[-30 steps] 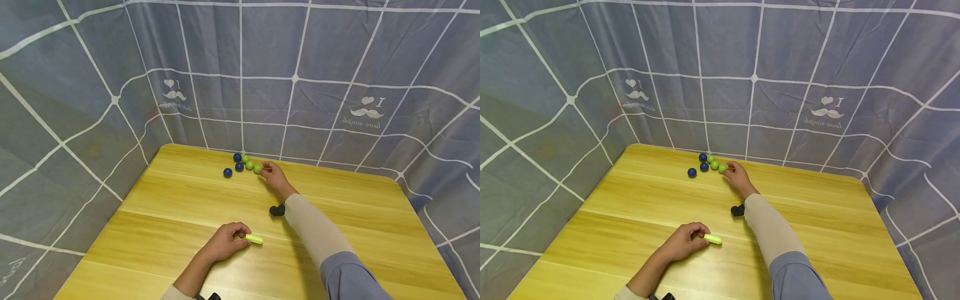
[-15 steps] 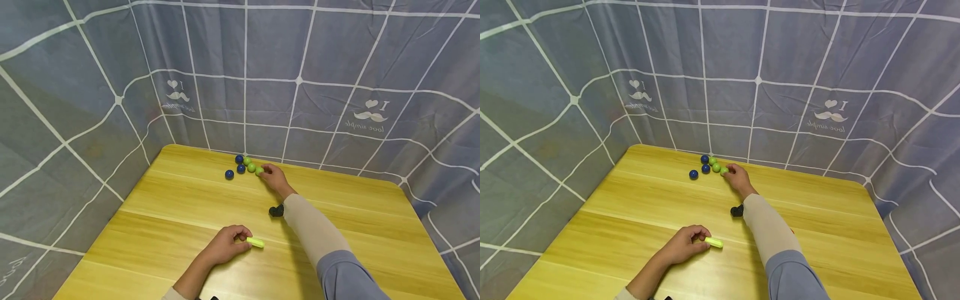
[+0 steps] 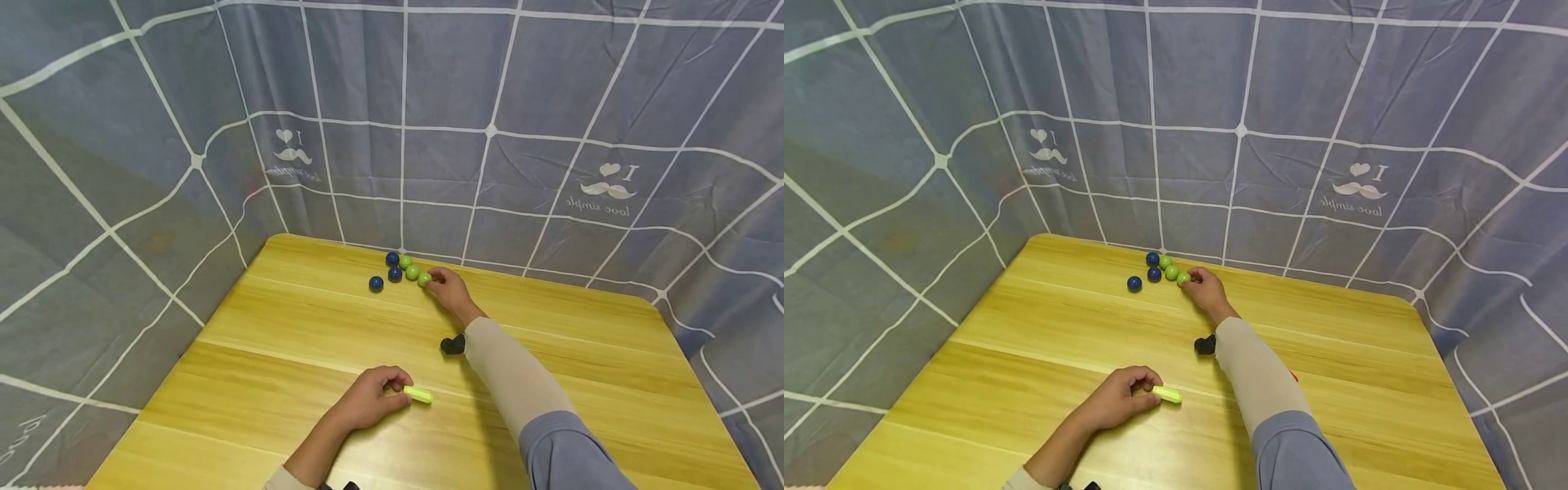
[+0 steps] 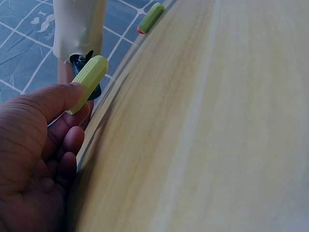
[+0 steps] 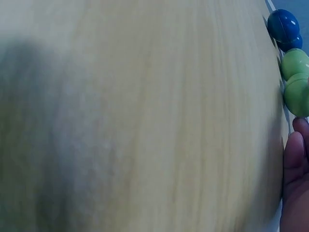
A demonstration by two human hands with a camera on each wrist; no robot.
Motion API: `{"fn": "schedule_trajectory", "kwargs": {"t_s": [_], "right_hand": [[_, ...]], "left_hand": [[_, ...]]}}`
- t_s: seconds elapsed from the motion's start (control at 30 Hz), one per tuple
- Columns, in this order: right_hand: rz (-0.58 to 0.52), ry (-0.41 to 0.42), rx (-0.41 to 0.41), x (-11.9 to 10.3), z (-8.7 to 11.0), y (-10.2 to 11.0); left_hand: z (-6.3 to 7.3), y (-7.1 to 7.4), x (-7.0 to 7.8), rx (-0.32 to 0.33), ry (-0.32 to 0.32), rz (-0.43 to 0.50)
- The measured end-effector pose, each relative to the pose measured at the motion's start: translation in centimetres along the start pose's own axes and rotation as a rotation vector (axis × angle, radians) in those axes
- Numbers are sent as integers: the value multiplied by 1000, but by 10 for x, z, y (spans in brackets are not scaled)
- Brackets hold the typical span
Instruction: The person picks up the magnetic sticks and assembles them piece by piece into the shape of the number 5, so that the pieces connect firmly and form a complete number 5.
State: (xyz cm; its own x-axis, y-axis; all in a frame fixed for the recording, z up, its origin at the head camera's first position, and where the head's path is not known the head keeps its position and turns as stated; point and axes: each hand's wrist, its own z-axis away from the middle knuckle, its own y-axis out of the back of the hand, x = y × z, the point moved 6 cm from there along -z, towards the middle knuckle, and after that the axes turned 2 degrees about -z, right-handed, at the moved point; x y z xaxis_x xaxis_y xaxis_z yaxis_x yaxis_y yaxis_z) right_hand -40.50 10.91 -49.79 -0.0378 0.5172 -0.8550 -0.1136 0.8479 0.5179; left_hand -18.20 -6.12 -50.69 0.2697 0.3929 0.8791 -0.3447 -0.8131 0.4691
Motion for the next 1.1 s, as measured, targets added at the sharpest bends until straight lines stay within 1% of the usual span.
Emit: {"fn": "schedule_trajectory", "kwargs": {"t_s": [0.2,0.37,0.6,0.77,0.97,1.1], "right_hand": [[54,27,16,1,-1,0],[77,26,35,5,-1,1],[15,51,30,7,3,0],[-8,45,16,8,9,1],[-42,49,30,10,17,5],[-81,51,27,10,26,2]], "left_hand": [[-1,-2,0,2,5,-7],[-1,-3,2,-4,-3,-5],[-2,-1,3,14,1,2],[-3,-3,2,11,2,9],[-5,-2,5,12,-4,-7],[-3,-1,6,18,3,-13]]}}
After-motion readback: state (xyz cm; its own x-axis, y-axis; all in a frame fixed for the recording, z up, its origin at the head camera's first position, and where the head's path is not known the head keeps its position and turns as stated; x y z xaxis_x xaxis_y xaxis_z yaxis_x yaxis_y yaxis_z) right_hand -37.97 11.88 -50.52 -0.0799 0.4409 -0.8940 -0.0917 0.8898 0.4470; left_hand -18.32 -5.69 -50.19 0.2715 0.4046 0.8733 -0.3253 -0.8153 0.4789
